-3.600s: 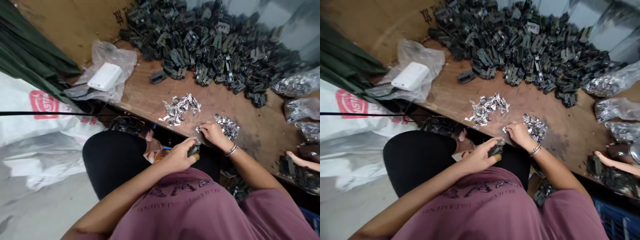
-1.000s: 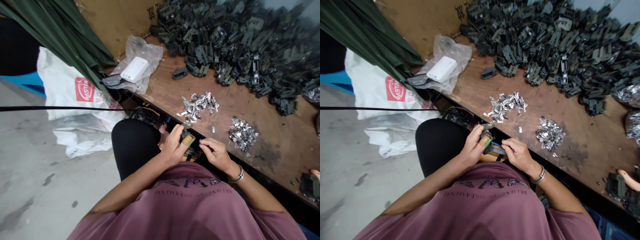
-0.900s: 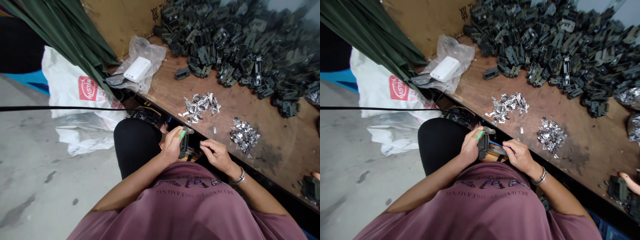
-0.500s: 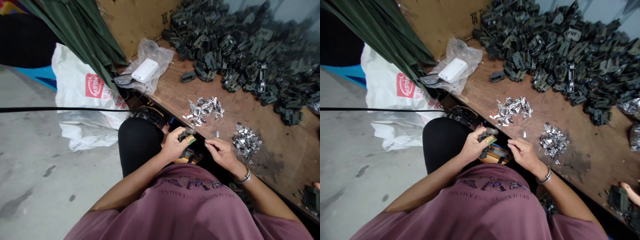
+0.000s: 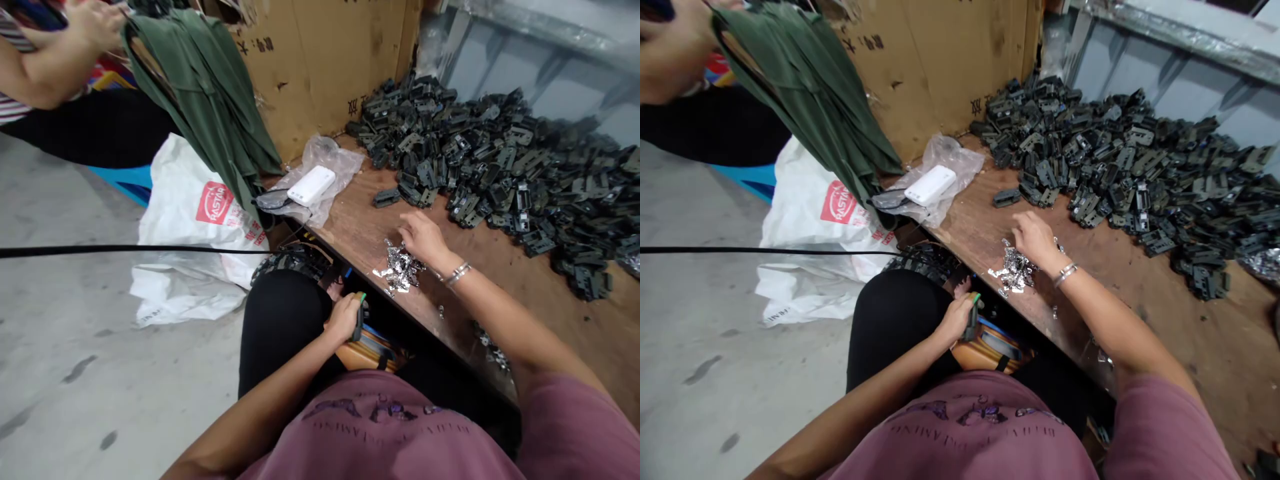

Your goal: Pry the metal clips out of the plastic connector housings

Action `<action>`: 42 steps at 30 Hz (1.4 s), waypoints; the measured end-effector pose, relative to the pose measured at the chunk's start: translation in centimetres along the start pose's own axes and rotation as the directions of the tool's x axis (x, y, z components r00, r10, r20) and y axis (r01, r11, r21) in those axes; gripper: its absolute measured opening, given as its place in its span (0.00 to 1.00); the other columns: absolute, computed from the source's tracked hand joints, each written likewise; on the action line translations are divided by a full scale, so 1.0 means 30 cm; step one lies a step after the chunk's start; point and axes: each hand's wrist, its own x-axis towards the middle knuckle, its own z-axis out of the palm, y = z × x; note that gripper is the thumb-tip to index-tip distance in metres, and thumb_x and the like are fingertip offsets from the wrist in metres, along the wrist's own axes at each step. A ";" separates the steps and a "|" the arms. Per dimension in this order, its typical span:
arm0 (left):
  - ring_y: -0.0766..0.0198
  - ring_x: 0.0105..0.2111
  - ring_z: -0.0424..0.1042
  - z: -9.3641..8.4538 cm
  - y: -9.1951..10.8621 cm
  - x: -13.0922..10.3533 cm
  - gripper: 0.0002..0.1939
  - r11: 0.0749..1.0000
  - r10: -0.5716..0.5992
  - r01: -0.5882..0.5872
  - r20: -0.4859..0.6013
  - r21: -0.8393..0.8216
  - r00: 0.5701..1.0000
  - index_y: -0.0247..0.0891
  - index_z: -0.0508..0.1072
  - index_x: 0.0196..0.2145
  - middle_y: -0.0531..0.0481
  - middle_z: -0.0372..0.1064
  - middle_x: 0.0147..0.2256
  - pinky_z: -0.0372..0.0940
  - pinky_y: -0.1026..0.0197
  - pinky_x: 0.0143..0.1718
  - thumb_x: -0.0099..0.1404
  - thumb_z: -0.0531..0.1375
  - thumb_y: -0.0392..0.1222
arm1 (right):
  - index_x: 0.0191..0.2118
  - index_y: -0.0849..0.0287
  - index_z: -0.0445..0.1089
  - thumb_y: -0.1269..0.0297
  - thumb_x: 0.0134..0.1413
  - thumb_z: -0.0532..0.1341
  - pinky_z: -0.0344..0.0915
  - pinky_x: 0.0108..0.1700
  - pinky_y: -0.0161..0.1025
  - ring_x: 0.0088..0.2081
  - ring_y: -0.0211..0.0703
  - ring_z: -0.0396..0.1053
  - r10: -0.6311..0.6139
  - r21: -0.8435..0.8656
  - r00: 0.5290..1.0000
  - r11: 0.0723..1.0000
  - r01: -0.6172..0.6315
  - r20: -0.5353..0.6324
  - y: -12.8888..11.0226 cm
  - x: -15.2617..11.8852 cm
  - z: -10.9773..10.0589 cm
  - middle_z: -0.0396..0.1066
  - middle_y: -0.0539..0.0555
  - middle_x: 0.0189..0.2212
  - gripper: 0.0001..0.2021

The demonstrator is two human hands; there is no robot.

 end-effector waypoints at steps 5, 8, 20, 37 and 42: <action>0.53 0.53 0.63 0.045 0.002 0.015 0.20 0.990 0.107 -0.104 -0.035 0.093 0.994 0.36 0.66 0.48 0.41 0.66 0.49 0.57 0.49 0.56 0.66 0.53 0.54 | 0.56 0.66 0.65 0.72 0.56 0.59 0.62 0.56 0.47 0.53 0.55 0.64 0.106 -0.226 0.990 0.970 -0.083 0.093 0.033 0.249 0.110 0.65 0.66 0.53 0.21; 0.56 0.42 0.68 0.063 0.002 0.009 0.20 0.988 0.148 -0.153 0.120 0.037 0.982 0.36 0.70 0.38 0.45 0.70 0.38 0.63 0.53 0.47 0.65 0.53 0.57 | 0.53 0.62 0.68 0.73 0.59 0.56 0.64 0.51 0.44 0.50 0.52 0.66 0.200 -0.344 0.967 0.929 -0.136 0.158 0.052 0.322 0.148 0.66 0.64 0.51 0.17; 0.69 0.17 0.64 -0.036 0.183 -0.041 0.33 0.578 0.003 0.377 0.464 -0.724 0.886 0.34 0.71 0.32 0.47 0.72 0.28 0.51 0.69 0.11 0.47 0.64 0.70 | 0.46 0.62 0.71 0.73 0.65 0.50 0.68 0.41 0.36 0.41 0.41 0.70 -0.452 -0.086 0.891 0.890 0.447 -0.051 -0.132 -0.220 -0.020 0.73 0.58 0.42 0.12; 0.69 0.22 0.69 0.151 0.287 -0.122 0.24 0.878 -0.049 0.302 0.556 -0.372 0.830 0.33 0.70 0.30 0.51 0.72 0.26 0.64 0.68 0.19 0.43 0.74 0.50 | 0.38 0.61 0.76 0.68 0.60 0.54 0.61 0.36 0.35 0.39 0.45 0.71 0.603 -0.567 0.747 0.732 -0.378 0.281 0.223 -0.577 -0.281 0.74 0.60 0.36 0.13; 0.69 0.21 0.69 0.139 0.292 -0.127 0.24 0.912 -0.038 0.234 0.499 -0.336 0.866 0.33 0.69 0.30 0.52 0.70 0.25 0.57 0.71 0.16 0.45 0.72 0.52 | 0.39 0.62 0.75 0.67 0.61 0.52 0.62 0.39 0.36 0.40 0.46 0.72 0.595 -0.558 0.769 0.730 -0.395 0.233 0.167 -0.562 -0.257 0.75 0.61 0.38 0.13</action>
